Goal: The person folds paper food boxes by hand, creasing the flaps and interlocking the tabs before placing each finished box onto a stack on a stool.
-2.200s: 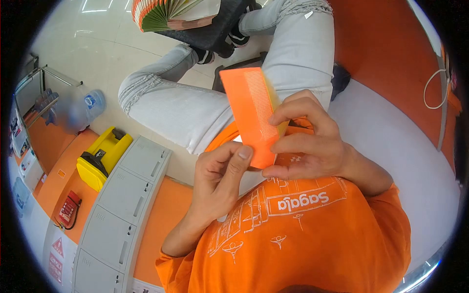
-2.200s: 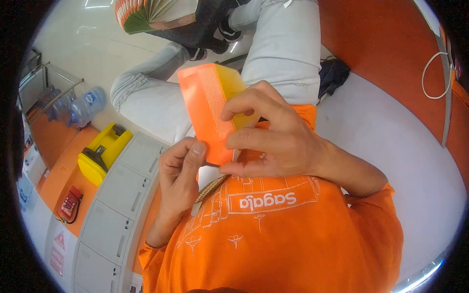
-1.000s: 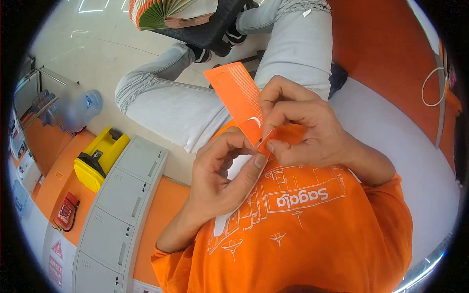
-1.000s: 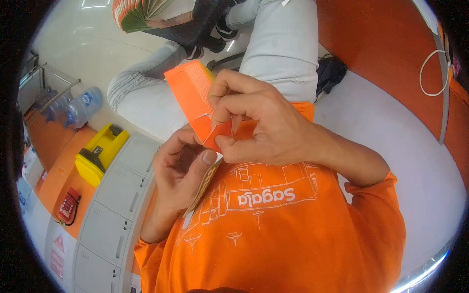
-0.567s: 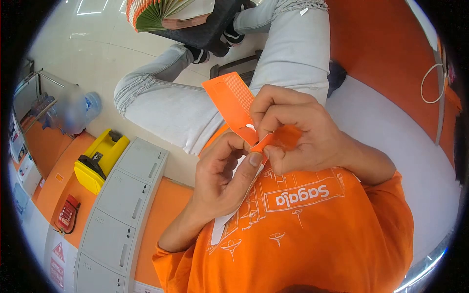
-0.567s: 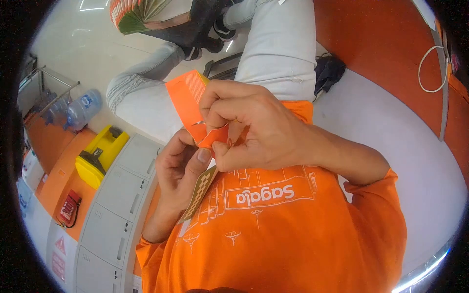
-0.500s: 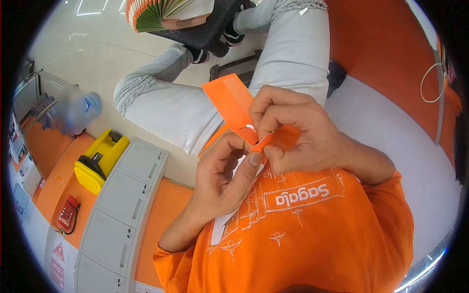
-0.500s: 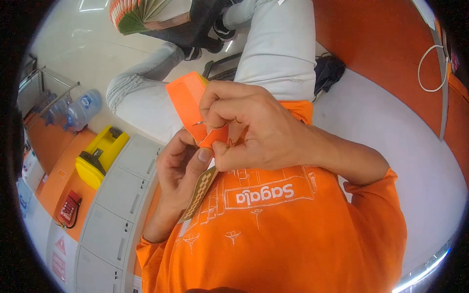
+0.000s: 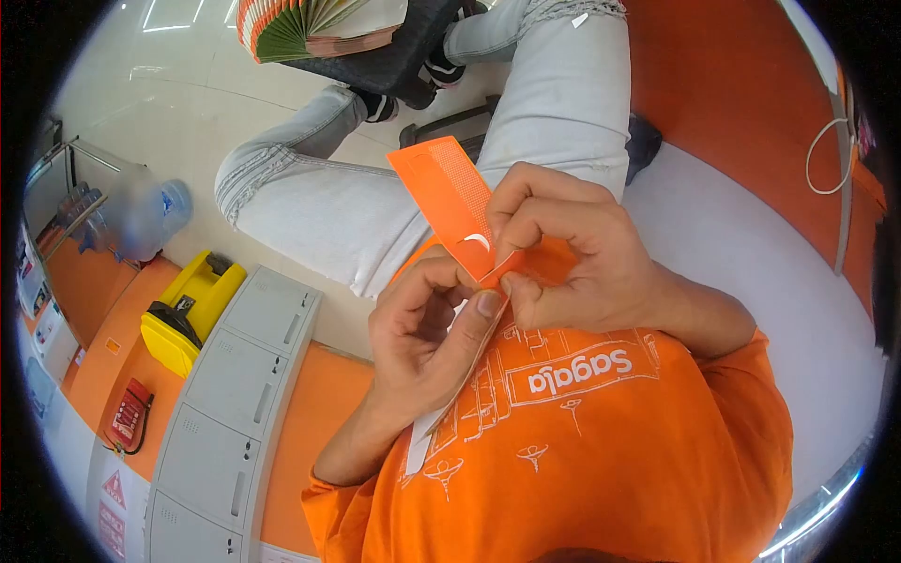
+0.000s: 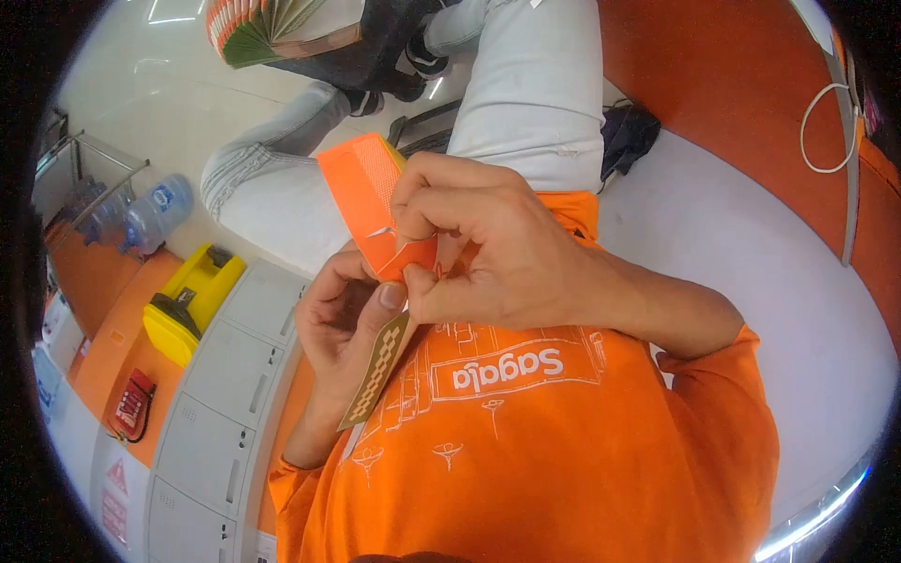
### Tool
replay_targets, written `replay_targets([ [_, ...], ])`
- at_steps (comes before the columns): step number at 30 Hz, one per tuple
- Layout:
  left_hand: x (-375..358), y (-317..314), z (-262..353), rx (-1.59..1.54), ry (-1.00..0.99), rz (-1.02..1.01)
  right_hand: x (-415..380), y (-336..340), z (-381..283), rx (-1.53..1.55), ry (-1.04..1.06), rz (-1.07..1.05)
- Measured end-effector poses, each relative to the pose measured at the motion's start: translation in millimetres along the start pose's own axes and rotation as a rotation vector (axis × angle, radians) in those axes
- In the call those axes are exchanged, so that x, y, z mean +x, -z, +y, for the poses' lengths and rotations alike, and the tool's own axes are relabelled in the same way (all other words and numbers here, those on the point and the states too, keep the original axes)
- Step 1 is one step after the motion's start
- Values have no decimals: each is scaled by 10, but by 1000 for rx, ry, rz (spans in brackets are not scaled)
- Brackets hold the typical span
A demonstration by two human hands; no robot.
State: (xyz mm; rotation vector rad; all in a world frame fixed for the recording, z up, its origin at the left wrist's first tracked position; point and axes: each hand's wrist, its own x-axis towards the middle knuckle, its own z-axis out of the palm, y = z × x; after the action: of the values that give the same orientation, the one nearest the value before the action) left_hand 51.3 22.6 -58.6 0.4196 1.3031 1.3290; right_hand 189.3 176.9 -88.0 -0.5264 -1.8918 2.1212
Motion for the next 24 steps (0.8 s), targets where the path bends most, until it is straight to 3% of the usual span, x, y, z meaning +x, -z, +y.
replay_targets([
  [9,-60,-24,3,-84,263,34,-39,-88,51,-65,50,55],
  [18,-54,-6,-158,-151,77,68,-41,-51,59,-63,58,58],
  [22,-46,-48,-134,-166,59,77,-28,-88,30,-73,45,62],
  [24,-19,-74,-116,-275,141,92,-9,-88,51,-53,68,84],
])
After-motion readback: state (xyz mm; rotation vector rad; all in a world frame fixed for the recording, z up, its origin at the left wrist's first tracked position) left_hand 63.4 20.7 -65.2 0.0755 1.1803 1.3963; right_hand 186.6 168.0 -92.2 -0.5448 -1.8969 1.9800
